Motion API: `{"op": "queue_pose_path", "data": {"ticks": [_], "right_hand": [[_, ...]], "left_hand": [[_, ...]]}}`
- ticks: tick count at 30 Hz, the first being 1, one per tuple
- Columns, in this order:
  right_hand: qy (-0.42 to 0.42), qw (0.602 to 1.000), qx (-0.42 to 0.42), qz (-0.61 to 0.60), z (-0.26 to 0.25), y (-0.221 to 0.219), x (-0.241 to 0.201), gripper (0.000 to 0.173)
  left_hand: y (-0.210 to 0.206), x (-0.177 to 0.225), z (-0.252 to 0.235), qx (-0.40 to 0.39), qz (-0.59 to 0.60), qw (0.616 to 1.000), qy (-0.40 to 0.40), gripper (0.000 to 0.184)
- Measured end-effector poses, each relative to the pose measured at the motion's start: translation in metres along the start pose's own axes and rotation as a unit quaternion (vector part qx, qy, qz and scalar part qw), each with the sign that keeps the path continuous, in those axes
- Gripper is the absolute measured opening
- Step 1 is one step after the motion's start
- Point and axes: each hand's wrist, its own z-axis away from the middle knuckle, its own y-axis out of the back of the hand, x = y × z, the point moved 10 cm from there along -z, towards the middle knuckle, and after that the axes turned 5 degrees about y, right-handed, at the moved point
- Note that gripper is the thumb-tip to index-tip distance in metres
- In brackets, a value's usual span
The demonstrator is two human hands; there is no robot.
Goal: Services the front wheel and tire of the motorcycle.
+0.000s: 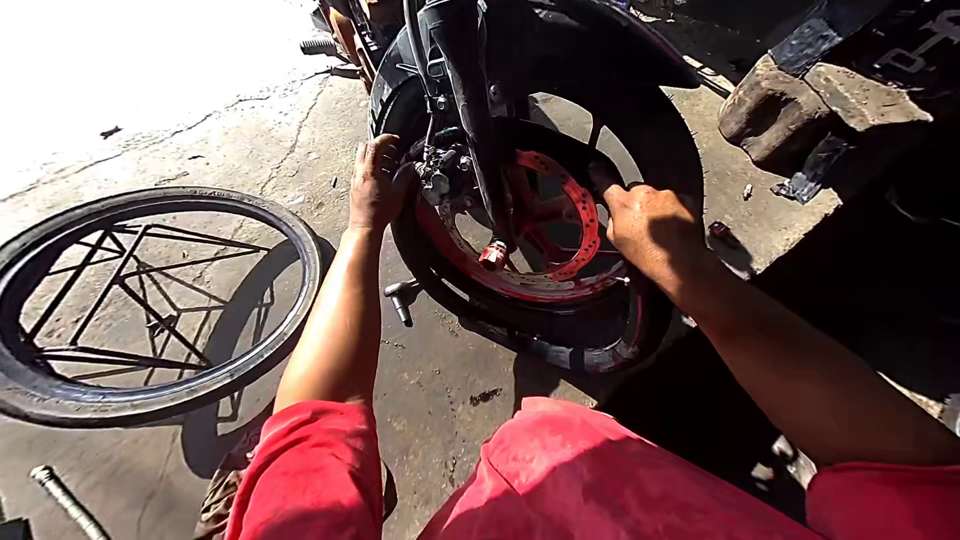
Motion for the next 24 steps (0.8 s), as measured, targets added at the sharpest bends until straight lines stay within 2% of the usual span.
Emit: {"op": "queue_pose_path", "data": {"ticks": [4, 7, 10, 12, 14, 16, 17, 19, 21, 24], "right_hand": [[-0.043, 0.994, -0.102, 0.023, 0.009, -0.022, 0.005, 0.039], [-0.088, 0.978, -0.188, 0.024, 0.017, -0.040, 0.008, 0.024], [-0.115, 0.964, -0.239, 0.025, 0.029, -0.054, 0.009, 0.026], [-0.127, 0.957, -0.260, 0.017, 0.040, -0.068, 0.012, 0.031], [-0.135, 0.957, -0.257, 0.008, 0.051, -0.085, 0.015, 0.034], [-0.131, 0.965, -0.226, -0.011, 0.059, -0.099, 0.017, 0.042], [-0.126, 0.970, -0.207, -0.025, 0.062, -0.107, 0.017, 0.048], [-0.129, 0.973, -0.177, -0.070, 0.070, -0.125, 0.016, 0.053], [-0.141, 0.966, -0.181, -0.117, 0.077, -0.142, 0.013, 0.055], [-0.148, 0.954, -0.187, -0.181, 0.083, -0.167, 0.008, 0.057]], "left_hand": [[-0.005, 0.000, 0.005, 0.035, -0.042, 0.999, -0.006, 0.029], [-0.003, 0.012, -0.013, 0.088, -0.075, 0.993, 0.007, 0.029], [0.000, 0.029, -0.032, 0.137, -0.103, 0.985, 0.025, 0.041], [-0.002, 0.042, -0.040, 0.127, -0.116, 0.985, -0.011, 0.042], [-0.002, 0.054, -0.042, 0.089, -0.129, 0.983, -0.097, 0.040], [0.004, 0.056, -0.036, 0.058, -0.134, 0.976, -0.163, 0.040], [0.008, 0.048, -0.031, 0.046, -0.133, 0.977, -0.159, 0.042], [0.014, 0.012, -0.013, 0.044, -0.104, 0.989, -0.097, 0.050], [0.018, -0.033, 0.018, 0.093, -0.045, 0.995, 0.002, 0.054], [0.008, -0.073, 0.091, 0.177, 0.059, 0.973, 0.138, 0.052]]}}
